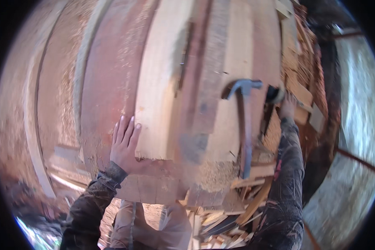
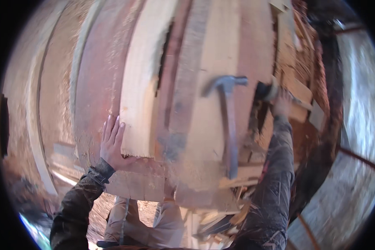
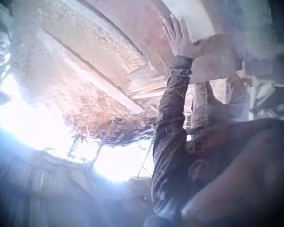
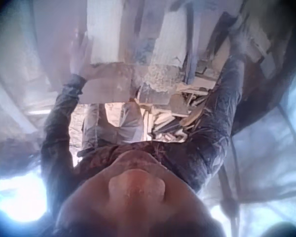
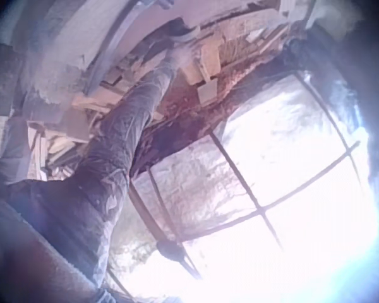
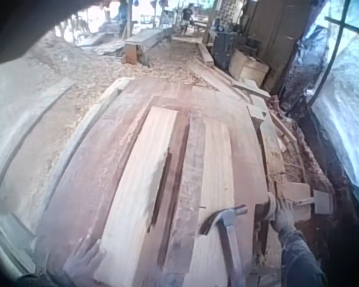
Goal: The person adjusts pieces of wood on a table using a hammer and then feeds a wood plank through a spinning saw blade.
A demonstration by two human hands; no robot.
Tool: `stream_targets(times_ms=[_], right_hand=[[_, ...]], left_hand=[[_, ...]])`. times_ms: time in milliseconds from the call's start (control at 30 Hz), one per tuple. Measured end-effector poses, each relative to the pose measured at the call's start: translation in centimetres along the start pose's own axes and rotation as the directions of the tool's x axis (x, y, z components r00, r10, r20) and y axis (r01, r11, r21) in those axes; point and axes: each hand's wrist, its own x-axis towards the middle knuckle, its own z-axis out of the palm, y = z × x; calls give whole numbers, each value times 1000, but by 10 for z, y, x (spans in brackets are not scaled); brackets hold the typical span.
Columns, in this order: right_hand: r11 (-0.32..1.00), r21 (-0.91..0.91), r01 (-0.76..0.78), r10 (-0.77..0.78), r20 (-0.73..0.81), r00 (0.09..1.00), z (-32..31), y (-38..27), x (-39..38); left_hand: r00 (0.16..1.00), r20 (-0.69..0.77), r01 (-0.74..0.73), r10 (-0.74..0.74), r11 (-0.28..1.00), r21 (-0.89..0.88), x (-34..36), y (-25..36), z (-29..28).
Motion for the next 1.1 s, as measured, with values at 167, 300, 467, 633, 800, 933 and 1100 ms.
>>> stream_targets(times_ms=[167, 300, 467, 633, 800, 933, 1100], right_hand=[[909, 359, 211, -181, -114, 977, 25, 41, 66], [734, 677, 50, -197, 142, 970, 26, 31, 80], [761, 634, 141, -373, 248, 894, 27, 46, 100], [772, 590, 238, -318, 34, 947, 56, 94, 105], [876, 274, 398, -192, -558, 807, 64, 20, 52], [885, 282, 370, -137, -602, 787, 27, -13, 24], [855, 281, 435, -180, -626, 758, 26, 4, 37]], left_hand=[[999, -37, -38, 35, 996, -86, 6, 0, 2], [1000, -11, 28, -29, 995, -91, -1, -1, -2], [1000, -13, 8, -10, 992, -125, 0, -1, -1], [999, -39, 0, -6, 989, -150, 8, 4, 7], [999, 32, 20, -17, 995, -98, 3, 2, -1], [1000, 18, 10, -8, 995, -103, 0, 1, 0], [1000, 15, 7, -5, 993, -116, 2, 1, 1]])
